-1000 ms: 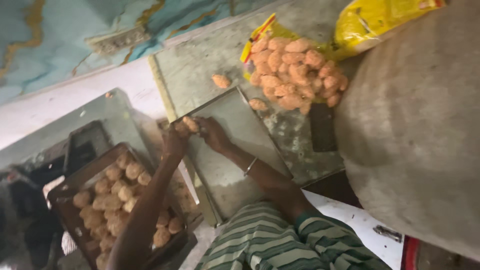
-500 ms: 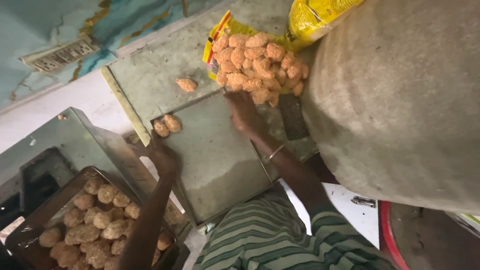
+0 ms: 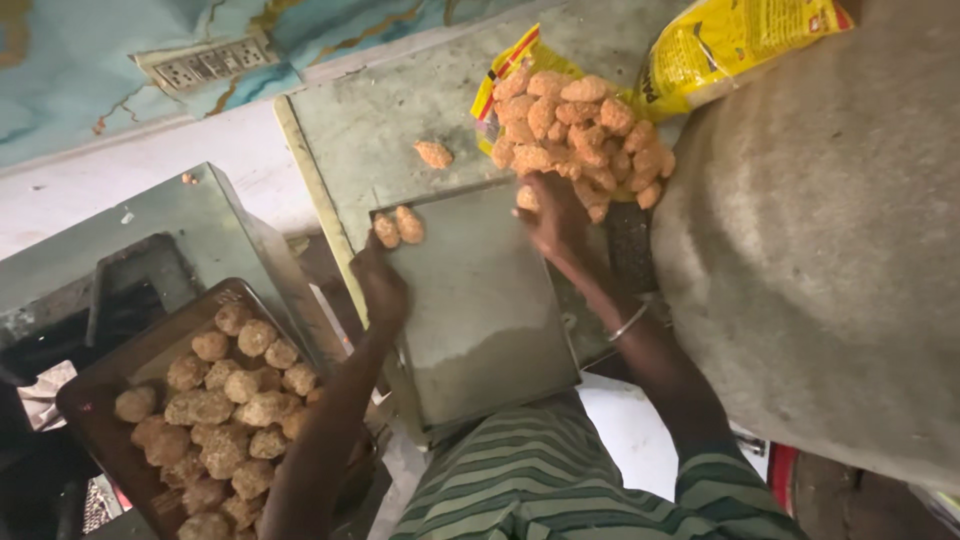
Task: The person arranges small, orange, puffy snacks onto a rectangular metal tray. They pick the snacks from a yellow plastic bag and place them in neat rows on the tray, filling it systematically.
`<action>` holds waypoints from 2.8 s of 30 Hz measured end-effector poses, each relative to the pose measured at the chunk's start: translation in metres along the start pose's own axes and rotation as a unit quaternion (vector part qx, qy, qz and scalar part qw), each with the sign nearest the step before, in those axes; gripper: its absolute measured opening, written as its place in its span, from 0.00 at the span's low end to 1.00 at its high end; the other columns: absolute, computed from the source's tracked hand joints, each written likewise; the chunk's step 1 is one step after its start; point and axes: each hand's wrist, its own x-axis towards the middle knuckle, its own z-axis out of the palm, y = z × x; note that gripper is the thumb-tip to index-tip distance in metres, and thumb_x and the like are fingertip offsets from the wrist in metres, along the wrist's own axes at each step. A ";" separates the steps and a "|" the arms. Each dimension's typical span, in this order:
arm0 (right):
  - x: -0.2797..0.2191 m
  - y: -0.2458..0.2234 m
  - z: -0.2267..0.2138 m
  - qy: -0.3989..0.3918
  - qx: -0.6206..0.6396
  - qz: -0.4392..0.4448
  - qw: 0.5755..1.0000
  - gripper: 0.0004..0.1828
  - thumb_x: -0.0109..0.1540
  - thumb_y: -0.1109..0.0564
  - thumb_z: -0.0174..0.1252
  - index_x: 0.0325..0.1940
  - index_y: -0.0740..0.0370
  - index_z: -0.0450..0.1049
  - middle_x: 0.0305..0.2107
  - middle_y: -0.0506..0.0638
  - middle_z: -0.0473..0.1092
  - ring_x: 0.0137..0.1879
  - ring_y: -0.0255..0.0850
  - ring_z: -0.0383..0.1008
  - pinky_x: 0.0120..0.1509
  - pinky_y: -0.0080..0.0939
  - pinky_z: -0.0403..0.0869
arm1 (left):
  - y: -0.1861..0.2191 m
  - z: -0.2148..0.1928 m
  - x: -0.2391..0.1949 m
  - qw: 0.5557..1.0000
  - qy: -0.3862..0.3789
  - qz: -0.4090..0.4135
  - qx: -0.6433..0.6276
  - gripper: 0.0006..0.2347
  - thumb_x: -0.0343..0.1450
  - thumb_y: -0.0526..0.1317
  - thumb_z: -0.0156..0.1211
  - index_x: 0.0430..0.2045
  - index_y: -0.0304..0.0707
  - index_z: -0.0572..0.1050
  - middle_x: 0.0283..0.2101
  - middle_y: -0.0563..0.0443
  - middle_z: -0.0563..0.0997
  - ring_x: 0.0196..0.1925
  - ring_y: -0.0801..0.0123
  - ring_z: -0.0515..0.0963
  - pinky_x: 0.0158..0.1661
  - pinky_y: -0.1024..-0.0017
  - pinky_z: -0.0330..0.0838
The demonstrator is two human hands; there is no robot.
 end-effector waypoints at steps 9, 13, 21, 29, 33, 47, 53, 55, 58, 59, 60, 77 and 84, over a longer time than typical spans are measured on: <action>-0.041 0.027 0.144 0.097 0.164 0.250 0.949 0.25 0.58 0.44 0.75 0.39 0.64 0.71 0.28 0.52 0.72 0.35 0.42 0.74 0.41 0.46 0.74 | 0.022 0.022 -0.032 0.997 0.055 0.041 -0.034 0.32 0.60 0.17 0.41 0.65 0.20 0.63 0.52 0.31 0.74 0.54 0.41 0.68 0.59 0.54 0.62; -0.051 -0.007 0.143 0.021 0.114 0.222 0.968 0.25 0.56 0.45 0.68 0.46 0.63 0.71 0.29 0.55 0.76 0.36 0.48 0.78 0.41 0.48 0.75 | 0.035 0.014 -0.035 0.997 0.033 0.014 -0.061 0.32 0.60 0.17 0.41 0.65 0.19 0.62 0.52 0.29 0.72 0.54 0.40 0.67 0.59 0.54 0.62; -0.068 -0.051 0.121 0.080 0.121 0.145 0.979 0.16 0.65 0.50 0.66 0.47 0.65 0.74 0.37 0.58 0.75 0.42 0.53 0.78 0.47 0.49 0.75 | 0.063 -0.006 -0.030 0.984 -0.077 -0.097 -0.127 0.27 0.68 0.20 0.44 0.66 0.27 0.64 0.51 0.32 0.74 0.53 0.44 0.72 0.56 0.57 0.67; -0.093 -0.057 0.099 0.142 0.078 0.152 0.975 0.20 0.58 0.55 0.70 0.49 0.66 0.73 0.33 0.57 0.73 0.32 0.46 0.75 0.39 0.45 0.74 | 0.076 -0.013 -0.035 0.995 -0.088 0.010 -0.042 0.32 0.60 0.17 0.49 0.64 0.23 0.64 0.55 0.27 0.73 0.58 0.36 0.68 0.60 0.50 0.61; -0.098 -0.068 0.104 0.140 0.121 0.215 0.959 0.21 0.57 0.56 0.73 0.46 0.66 0.70 0.30 0.56 0.72 0.30 0.44 0.74 0.36 0.44 0.73 | 0.083 -0.017 -0.037 0.996 -0.062 0.042 -0.047 0.31 0.62 0.17 0.48 0.65 0.24 0.64 0.56 0.27 0.74 0.59 0.36 0.69 0.61 0.52 0.63; -0.105 -0.060 0.087 0.037 0.194 0.183 0.963 0.22 0.57 0.63 0.67 0.53 0.66 0.69 0.33 0.52 0.75 0.35 0.39 0.76 0.41 0.40 0.76 | 0.060 0.009 -0.042 0.996 -0.086 0.000 0.036 0.31 0.60 0.20 0.52 0.64 0.22 0.64 0.53 0.27 0.75 0.57 0.35 0.70 0.58 0.52 0.64; -0.098 -0.064 0.089 0.089 0.113 0.129 0.981 0.19 0.58 0.64 0.69 0.48 0.66 0.69 0.32 0.57 0.70 0.32 0.47 0.74 0.40 0.45 0.73 | 0.057 0.008 -0.049 0.996 -0.062 0.054 0.031 0.30 0.60 0.18 0.50 0.63 0.18 0.63 0.56 0.25 0.74 0.60 0.36 0.69 0.60 0.53 0.63; -0.088 -0.068 0.085 0.061 0.131 0.153 0.978 0.19 0.57 0.63 0.68 0.48 0.65 0.68 0.33 0.58 0.72 0.35 0.50 0.76 0.41 0.47 0.74 | 0.060 0.007 -0.043 0.996 -0.039 0.074 0.019 0.30 0.61 0.18 0.50 0.63 0.19 0.64 0.57 0.27 0.75 0.59 0.37 0.70 0.60 0.53 0.63; -0.085 -0.076 0.069 0.029 0.105 0.104 0.989 0.21 0.57 0.62 0.68 0.50 0.65 0.68 0.39 0.60 0.72 0.45 0.56 0.75 0.48 0.52 0.74 | 0.066 0.002 -0.041 0.997 -0.041 0.062 0.011 0.30 0.60 0.18 0.50 0.62 0.21 0.65 0.57 0.28 0.75 0.59 0.37 0.70 0.60 0.53 0.64; -0.084 -0.077 0.062 0.022 0.087 0.073 0.993 0.22 0.57 0.61 0.67 0.51 0.65 0.67 0.42 0.62 0.72 0.49 0.59 0.75 0.51 0.54 0.74 | 0.069 0.001 -0.041 0.997 -0.048 0.053 0.010 0.30 0.59 0.18 0.49 0.61 0.22 0.65 0.57 0.29 0.76 0.59 0.37 0.71 0.60 0.53 0.65; -0.078 -0.076 0.057 0.037 0.032 0.045 0.998 0.25 0.57 0.59 0.68 0.53 0.67 0.67 0.44 0.65 0.71 0.51 0.62 0.73 0.51 0.55 0.73 | 0.070 -0.001 -0.039 0.998 -0.053 0.037 0.004 0.30 0.60 0.18 0.49 0.62 0.22 0.65 0.56 0.28 0.76 0.59 0.37 0.71 0.60 0.53 0.65; 0.095 0.002 0.138 -0.081 0.004 -0.067 0.994 0.28 0.60 0.66 0.60 0.65 0.61 0.69 0.53 0.61 0.72 0.61 0.60 0.71 0.67 0.54 0.70 | 0.069 0.000 -0.039 0.998 -0.058 -0.006 0.014 0.28 0.63 0.20 0.49 0.62 0.25 0.66 0.53 0.30 0.76 0.58 0.39 0.72 0.58 0.50 0.65; -0.053 -0.040 0.035 0.076 0.093 0.015 0.993 0.26 0.57 0.67 0.62 0.60 0.65 0.72 0.52 0.60 0.72 0.56 0.54 0.74 0.57 0.50 0.73 | 0.058 0.008 -0.042 0.996 -0.038 0.062 0.055 0.31 0.60 0.23 0.53 0.64 0.20 0.63 0.57 0.31 0.74 0.58 0.42 0.71 0.58 0.51 0.65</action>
